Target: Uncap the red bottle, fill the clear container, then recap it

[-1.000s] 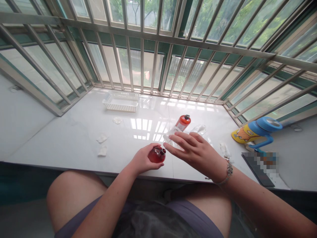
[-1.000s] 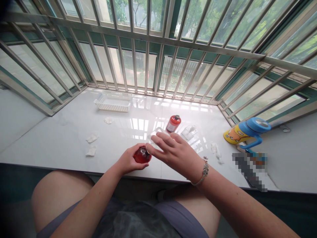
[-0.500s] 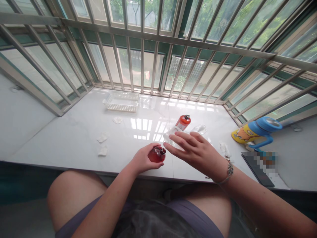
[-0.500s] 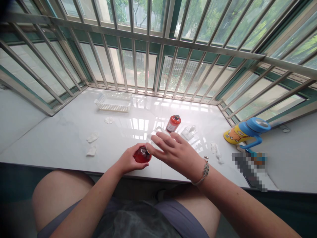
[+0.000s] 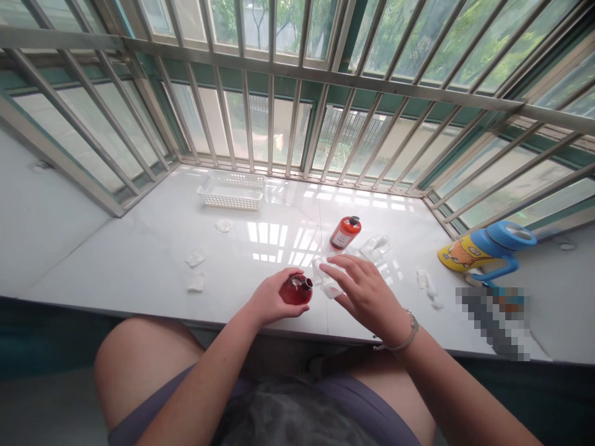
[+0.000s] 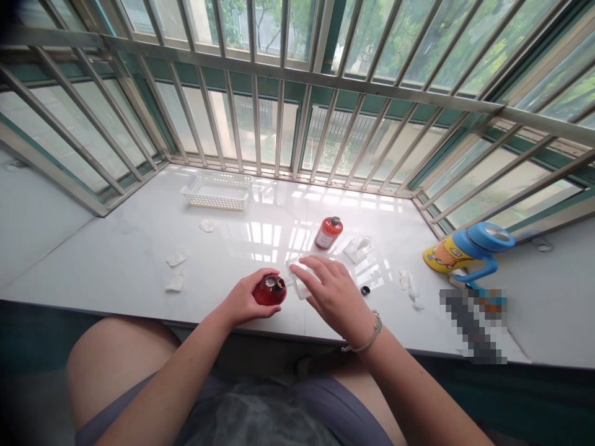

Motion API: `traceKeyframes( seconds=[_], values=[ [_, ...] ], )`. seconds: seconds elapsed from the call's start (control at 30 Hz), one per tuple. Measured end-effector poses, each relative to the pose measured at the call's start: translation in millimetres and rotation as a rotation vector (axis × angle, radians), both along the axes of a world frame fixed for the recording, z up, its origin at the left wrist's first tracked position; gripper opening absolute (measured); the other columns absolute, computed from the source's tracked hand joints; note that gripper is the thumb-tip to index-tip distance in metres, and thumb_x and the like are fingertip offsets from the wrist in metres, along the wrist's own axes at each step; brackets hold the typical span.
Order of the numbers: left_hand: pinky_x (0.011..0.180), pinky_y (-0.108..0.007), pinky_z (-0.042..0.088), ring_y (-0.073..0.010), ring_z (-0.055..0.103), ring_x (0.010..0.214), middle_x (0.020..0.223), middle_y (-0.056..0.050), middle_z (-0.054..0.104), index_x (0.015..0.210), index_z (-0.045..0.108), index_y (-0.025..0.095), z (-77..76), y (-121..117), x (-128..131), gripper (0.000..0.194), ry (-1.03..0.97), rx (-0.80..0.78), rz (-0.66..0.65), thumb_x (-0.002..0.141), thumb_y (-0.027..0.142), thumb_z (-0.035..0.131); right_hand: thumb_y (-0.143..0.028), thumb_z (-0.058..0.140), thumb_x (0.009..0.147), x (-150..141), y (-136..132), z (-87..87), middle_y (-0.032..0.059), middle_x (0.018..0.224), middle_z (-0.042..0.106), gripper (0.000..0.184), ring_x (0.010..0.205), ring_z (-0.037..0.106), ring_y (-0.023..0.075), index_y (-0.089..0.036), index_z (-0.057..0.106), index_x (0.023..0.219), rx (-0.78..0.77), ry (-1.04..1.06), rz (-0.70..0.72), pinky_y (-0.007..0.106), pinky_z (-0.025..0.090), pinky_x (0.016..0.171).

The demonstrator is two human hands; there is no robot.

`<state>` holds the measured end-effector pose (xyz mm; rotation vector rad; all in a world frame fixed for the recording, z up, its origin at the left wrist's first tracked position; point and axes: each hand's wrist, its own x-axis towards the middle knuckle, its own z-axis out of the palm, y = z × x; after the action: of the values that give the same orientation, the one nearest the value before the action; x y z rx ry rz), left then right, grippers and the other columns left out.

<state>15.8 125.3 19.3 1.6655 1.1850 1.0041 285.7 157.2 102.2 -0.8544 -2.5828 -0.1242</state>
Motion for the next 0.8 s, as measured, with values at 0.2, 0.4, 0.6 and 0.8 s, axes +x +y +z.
traceKeyframes(
  seconds=[0.2, 0.4, 0.6, 0.8],
  values=[
    [0.110, -0.042, 0.057, -0.0298, 0.072, 0.122, 0.133, -0.008, 0.073, 0.134, 0.064, 0.026, 1.0, -2.2, -6.6, 0.071, -0.013, -0.041, 0.049, 0.071, 0.039, 0.094, -0.031, 0.074, 0.096, 29.3, -0.3, -27.7, 0.0155, 0.146, 0.058, 0.065, 0.140, 0.056, 0.0345, -0.026, 0.045, 0.154, -0.281, 0.399, -0.217, 0.061, 0.051, 0.115],
    [0.111, -0.045, 0.057, -0.0303, 0.070, 0.127, 0.136, -0.010, 0.070, 0.135, 0.059, 0.025, 0.4, -6.7, -28.0, 0.073, -0.045, -0.072, 0.251, 0.073, 0.044, 0.093, -0.048, 0.082, 0.089, 70.6, -13.3, -65.5, 0.0145, 0.147, 0.057, 0.068, 0.132, 0.063, 0.0336, -0.026, 0.050, 0.145, -0.523, 0.635, -0.505, 0.062, 0.052, 0.115],
    [0.117, -0.053, 0.053, -0.0332, 0.069, 0.131, 0.140, -0.015, 0.070, 0.137, 0.056, 0.024, 3.5, -13.1, -45.0, 0.077, -0.100, -0.085, 0.351, 0.074, 0.051, 0.092, -0.048, 0.084, 0.090, 91.6, -25.9, -93.0, 0.0155, 0.136, 0.068, 0.065, 0.125, 0.070, 0.0315, -0.027, 0.051, 0.142, -0.795, 0.999, -0.432, 0.052, 0.064, 0.098],
    [0.115, -0.052, 0.056, -0.0343, 0.069, 0.132, 0.141, -0.015, 0.070, 0.136, 0.055, 0.025, 9.6, -33.7, -22.2, 0.077, -0.109, -0.140, 0.253, 0.074, 0.047, 0.094, -0.043, 0.083, 0.092, 75.4, -48.6, -82.7, 0.0154, 0.137, 0.067, 0.066, 0.121, 0.072, 0.0301, -0.027, 0.048, 0.146, -0.655, 0.974, -0.443, 0.053, 0.065, 0.098]
  ],
)
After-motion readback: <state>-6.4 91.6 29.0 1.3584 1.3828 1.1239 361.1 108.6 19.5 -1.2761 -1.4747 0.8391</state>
